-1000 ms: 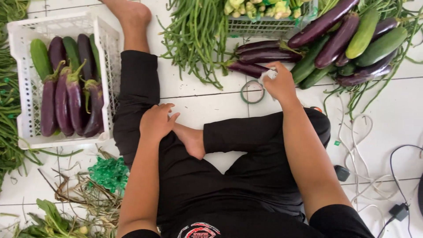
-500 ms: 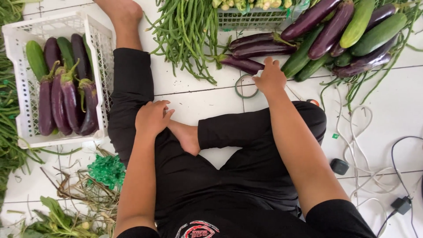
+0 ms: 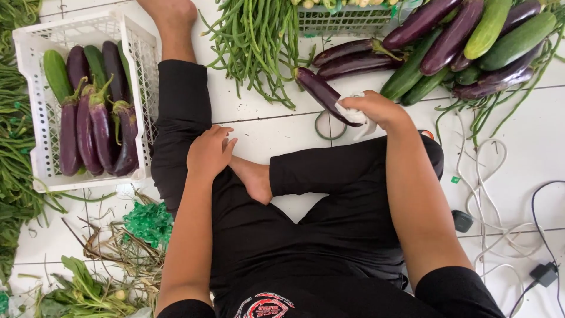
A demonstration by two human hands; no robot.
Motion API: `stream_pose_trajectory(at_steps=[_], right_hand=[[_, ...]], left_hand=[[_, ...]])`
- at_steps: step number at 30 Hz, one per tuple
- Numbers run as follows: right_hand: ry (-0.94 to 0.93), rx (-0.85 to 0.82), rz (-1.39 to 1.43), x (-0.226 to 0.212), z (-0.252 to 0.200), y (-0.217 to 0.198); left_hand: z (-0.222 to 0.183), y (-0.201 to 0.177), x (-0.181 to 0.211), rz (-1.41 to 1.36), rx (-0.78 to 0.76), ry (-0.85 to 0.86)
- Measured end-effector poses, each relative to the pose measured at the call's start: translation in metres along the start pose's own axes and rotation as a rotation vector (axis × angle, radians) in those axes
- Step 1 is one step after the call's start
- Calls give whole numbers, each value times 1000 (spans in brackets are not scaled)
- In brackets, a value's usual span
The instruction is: A person sits on the floor cleaning eggplants by wiping them with a cloth and placing them into a white plastic crate.
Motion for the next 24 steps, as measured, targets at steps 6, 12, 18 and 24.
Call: stream_pose_trajectory(at_steps=[6, 12, 18, 24], right_hand=[[12, -94, 219, 19, -23, -24], [-118, -111, 262, 110, 11, -74], [-282, -128, 416, 120, 9, -68], [-395, -204, 496, 89, -12, -52]], left_hand=[[7, 33, 26, -250, -40, 176], [20, 44, 108, -363, -216, 347], [63, 107, 146, 49, -240, 445], [76, 106, 188, -161, -220, 424]])
Point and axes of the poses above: each hand's wrist, its own z-axis towards the middle knuckle, its own y-axis out of the palm, x = y × z, the point moved 1 cm from there along z, towards the middle knuckle, and after that the axes turned 1 degree about -y, right-handed, at the moved point
